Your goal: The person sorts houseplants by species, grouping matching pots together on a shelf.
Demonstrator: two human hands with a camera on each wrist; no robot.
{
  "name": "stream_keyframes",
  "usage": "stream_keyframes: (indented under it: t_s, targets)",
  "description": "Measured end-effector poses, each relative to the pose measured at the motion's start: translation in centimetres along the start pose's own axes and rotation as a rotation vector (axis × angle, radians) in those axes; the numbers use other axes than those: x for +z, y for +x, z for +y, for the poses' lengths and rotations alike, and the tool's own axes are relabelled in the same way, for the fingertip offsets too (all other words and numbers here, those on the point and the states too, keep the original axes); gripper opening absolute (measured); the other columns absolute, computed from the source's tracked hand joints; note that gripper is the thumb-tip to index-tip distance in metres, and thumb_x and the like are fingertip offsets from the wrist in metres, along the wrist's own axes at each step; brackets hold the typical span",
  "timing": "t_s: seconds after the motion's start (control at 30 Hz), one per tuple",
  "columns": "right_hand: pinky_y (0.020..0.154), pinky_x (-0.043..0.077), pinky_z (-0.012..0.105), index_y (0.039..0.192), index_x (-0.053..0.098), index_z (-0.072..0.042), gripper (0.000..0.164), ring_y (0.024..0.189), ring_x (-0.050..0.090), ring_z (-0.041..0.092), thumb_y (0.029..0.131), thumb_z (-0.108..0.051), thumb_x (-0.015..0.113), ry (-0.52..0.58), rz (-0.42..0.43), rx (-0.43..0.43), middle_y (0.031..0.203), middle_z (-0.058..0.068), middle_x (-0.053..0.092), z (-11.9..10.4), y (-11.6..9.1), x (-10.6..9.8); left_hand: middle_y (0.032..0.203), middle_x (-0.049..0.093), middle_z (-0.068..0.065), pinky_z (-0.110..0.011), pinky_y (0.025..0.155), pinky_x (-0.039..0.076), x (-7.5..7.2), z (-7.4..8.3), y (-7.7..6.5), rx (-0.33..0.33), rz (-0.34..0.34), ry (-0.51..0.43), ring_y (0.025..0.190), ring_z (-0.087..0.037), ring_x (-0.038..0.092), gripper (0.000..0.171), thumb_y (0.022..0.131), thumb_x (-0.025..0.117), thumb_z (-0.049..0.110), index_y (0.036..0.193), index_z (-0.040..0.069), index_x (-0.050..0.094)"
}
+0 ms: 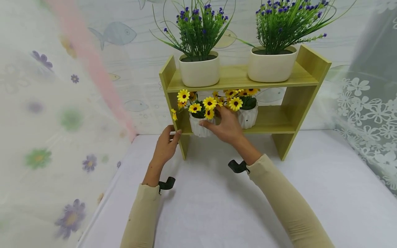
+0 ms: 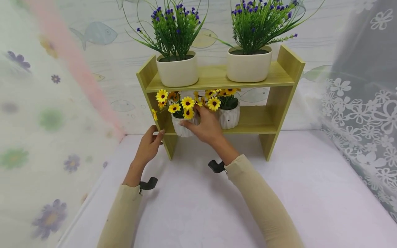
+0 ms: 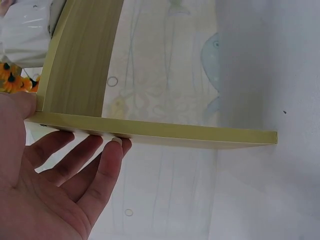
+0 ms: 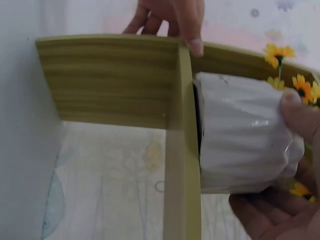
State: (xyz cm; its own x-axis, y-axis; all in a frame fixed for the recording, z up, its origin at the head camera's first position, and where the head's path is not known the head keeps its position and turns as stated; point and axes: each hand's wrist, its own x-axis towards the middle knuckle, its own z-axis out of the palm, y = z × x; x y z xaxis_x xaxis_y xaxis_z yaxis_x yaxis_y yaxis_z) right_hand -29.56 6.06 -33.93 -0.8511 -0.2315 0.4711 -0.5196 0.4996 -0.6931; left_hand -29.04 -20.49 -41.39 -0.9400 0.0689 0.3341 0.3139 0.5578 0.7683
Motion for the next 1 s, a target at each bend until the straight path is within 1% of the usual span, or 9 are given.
stream_keyframes:
  t_s: [0.13, 0.2, 0.27, 0.4, 0.5, 0.57, 0.73, 0.83, 1.0]
  targets:
    - [0.092, 0.056, 0.049, 0.139, 0.058, -0.003, 0.065, 0.106, 0.066, 0.033, 0.093, -0.042, 0.083, 0.0, 0.012, 0.005, 0.123, 0.016, 0.068, 0.1, -0.5, 0.1, 0.147, 0.056, -0.014, -0.05, 0.101, 0.059, -0.1, 0.0, 0.2, -0.003, -0.005, 0.001, 0.13, -0.035, 0.064, 0.059, 0.112, 0.049, 0.05, 0.152, 0.006, 0.047]
    - [0.098, 0.057, 0.05, 0.145, 0.056, -0.005, 0.068, 0.115, 0.068, 0.033, 0.093, -0.037, 0.085, 0.033, 0.041, -0.007, 0.134, 0.016, 0.068, 0.1, -0.8, 0.4, 0.147, 0.056, -0.014, -0.049, 0.1, 0.06, -0.1, -0.1, 0.3, -0.002, -0.004, 0.001, 0.13, -0.035, 0.064, 0.06, 0.112, 0.049, 0.051, 0.152, 0.006, 0.047]
    - [0.099, 0.058, 0.049, 0.147, 0.054, -0.006, 0.07, 0.116, 0.07, 0.034, 0.092, -0.034, 0.086, 0.058, 0.078, -0.021, 0.137, 0.017, 0.068, 0.1, -1.1, 0.6, 0.147, 0.056, -0.014, -0.049, 0.099, 0.06, -0.2, -0.1, 0.4, 0.0, -0.005, -0.004, 0.13, -0.035, 0.065, 0.06, 0.112, 0.049, 0.051, 0.151, 0.006, 0.047]
    - [0.099, 0.059, 0.048, 0.147, 0.055, -0.007, 0.067, 0.116, 0.072, 0.033, 0.092, -0.03, 0.086, 0.093, 0.131, -0.032, 0.137, 0.017, 0.069, 0.1, -1.4, 1.3, 0.146, 0.055, -0.016, -0.049, 0.097, 0.061, -0.2, -0.2, 0.3, 0.007, -0.011, -0.01, 0.13, -0.036, 0.065, 0.059, 0.113, 0.047, 0.049, 0.151, 0.004, 0.047]
    - [0.095, 0.061, 0.046, 0.143, 0.057, -0.006, 0.061, 0.112, 0.073, 0.032, 0.093, -0.026, 0.086, 0.093, 0.163, -0.053, 0.131, 0.016, 0.071, 0.3, -1.5, 1.7, 0.146, 0.055, -0.016, -0.049, 0.096, 0.061, -0.1, -0.2, 0.1, 0.01, -0.011, -0.015, 0.13, -0.036, 0.065, 0.058, 0.113, 0.047, 0.048, 0.151, 0.004, 0.047]
    - [0.094, 0.062, 0.045, 0.141, 0.058, -0.004, 0.058, 0.113, 0.073, 0.032, 0.093, -0.021, 0.086, 0.1, 0.171, -0.066, 0.128, 0.017, 0.071, 0.6, -1.6, 1.9, 0.145, 0.055, -0.016, -0.05, 0.097, 0.061, -0.1, -0.1, 0.0, 0.011, -0.009, -0.027, 0.13, -0.037, 0.065, 0.058, 0.113, 0.047, 0.048, 0.151, 0.003, 0.047]
    - [0.095, 0.062, 0.044, 0.131, 0.061, 0.002, 0.041, 0.111, 0.073, 0.033, 0.094, -0.006, 0.08, 0.095, 0.167, -0.066, 0.121, 0.02, 0.072, 1.9, -2.4, 2.1, 0.146, 0.055, -0.016, -0.05, 0.098, 0.061, -0.1, 0.0, -0.1, 0.008, -0.008, -0.033, 0.131, -0.036, 0.064, 0.06, 0.113, 0.048, 0.049, 0.151, 0.003, 0.046]
    - [0.095, 0.061, 0.046, 0.123, 0.064, 0.005, 0.032, 0.107, 0.074, 0.035, 0.093, 0.0, 0.077, 0.068, 0.176, -0.114, 0.114, 0.021, 0.073, 2.6, -3.5, 1.8, 0.146, 0.055, -0.015, -0.049, 0.098, 0.061, 0.0, -0.1, -0.1, 0.0, -0.017, -0.033, 0.131, -0.035, 0.064, 0.06, 0.112, 0.048, 0.049, 0.152, 0.004, 0.046]
    - [0.094, 0.062, 0.044, 0.116, 0.067, 0.006, 0.027, 0.103, 0.073, 0.035, 0.091, 0.004, 0.077, 0.007, 0.204, -0.222, 0.111, 0.02, 0.072, 3.3, -6.0, 0.7, 0.146, 0.055, -0.014, -0.05, 0.099, 0.06, 0.0, -0.3, -0.1, 0.0, -0.018, -0.032, 0.131, -0.036, 0.064, 0.061, 0.112, 0.047, 0.051, 0.152, 0.005, 0.046]
